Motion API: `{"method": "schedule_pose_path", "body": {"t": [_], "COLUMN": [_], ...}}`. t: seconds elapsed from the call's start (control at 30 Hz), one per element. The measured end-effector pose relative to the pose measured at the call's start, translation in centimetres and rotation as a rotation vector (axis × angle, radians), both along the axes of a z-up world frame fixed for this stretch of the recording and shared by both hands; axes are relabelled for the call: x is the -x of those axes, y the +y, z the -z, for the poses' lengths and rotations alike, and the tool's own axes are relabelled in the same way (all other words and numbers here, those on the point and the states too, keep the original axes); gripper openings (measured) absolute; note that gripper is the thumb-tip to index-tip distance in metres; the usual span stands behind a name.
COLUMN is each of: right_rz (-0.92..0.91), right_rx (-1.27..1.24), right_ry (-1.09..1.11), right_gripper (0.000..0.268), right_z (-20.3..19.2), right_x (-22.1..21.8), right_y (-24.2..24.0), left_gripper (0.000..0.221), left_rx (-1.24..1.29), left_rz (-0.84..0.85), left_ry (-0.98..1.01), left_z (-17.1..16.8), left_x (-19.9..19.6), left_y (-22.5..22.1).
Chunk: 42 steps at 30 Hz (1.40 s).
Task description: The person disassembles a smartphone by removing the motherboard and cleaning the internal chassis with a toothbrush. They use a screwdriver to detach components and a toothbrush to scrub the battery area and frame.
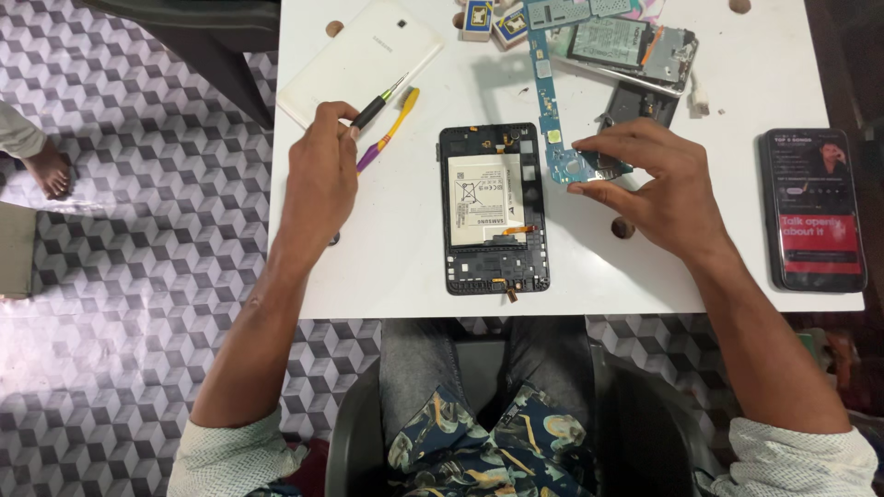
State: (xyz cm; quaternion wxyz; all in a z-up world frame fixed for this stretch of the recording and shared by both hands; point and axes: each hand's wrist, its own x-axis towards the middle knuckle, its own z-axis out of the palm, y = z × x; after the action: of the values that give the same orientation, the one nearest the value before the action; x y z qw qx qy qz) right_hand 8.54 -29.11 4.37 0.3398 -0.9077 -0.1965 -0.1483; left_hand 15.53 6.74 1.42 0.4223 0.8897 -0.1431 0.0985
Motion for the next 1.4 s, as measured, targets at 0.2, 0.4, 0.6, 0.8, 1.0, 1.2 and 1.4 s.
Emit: {"method": "schedule_pose_path", "body": {"t": [0.2,0.4,0.6,0.8,1.0,1.2,1.4], "right_rz": [0.078,-0.123,0.02,0.148,0.137,0.144,0.17], "right_rx": [-0.052,0.096,0.096,0.151,0.23,0.242,0.242], "right_ry": [0.29,0.067,0.175,0.0,-0.034,-0.074,0.017], "right_gripper": [0.042,0.046,0.044,0.045,0.046,0.046,0.049], "right_z": [-0.5,-0.6,-0.2,0.9,2.0,2.6,2.3], "right_x": [0.0,-0.1,-0.5,-1.2,-1.6,-1.6,-1.4], "right_y": [0.3,0.1,-0.4,-0.8,-1.0,-0.9,-0.5], "left_gripper": [0.028,0.031,0.03,0.03,0.036,0.037,0.028], "left_rx": [0.056,0.084,0.082,0.085,0.04,0.192,0.159], "left_rz": [0.028,0.009,0.002,0.038,0.007,0.046,0.057], "left_ry": [-0.105,-0.168,-0.154,-0.207,-0.2,-0.163,-0.246], "left_z": [-0.7,-0.3,0.0,0.0,-0.3,-0.7,-1.2], "left_x": [0.7,0.6,0.4,0.4,0.6,0.9,1.2], "left_y": [-0.8,-0.6,-0.4,-0.5,-0.5,-0.5,-0.7]}}
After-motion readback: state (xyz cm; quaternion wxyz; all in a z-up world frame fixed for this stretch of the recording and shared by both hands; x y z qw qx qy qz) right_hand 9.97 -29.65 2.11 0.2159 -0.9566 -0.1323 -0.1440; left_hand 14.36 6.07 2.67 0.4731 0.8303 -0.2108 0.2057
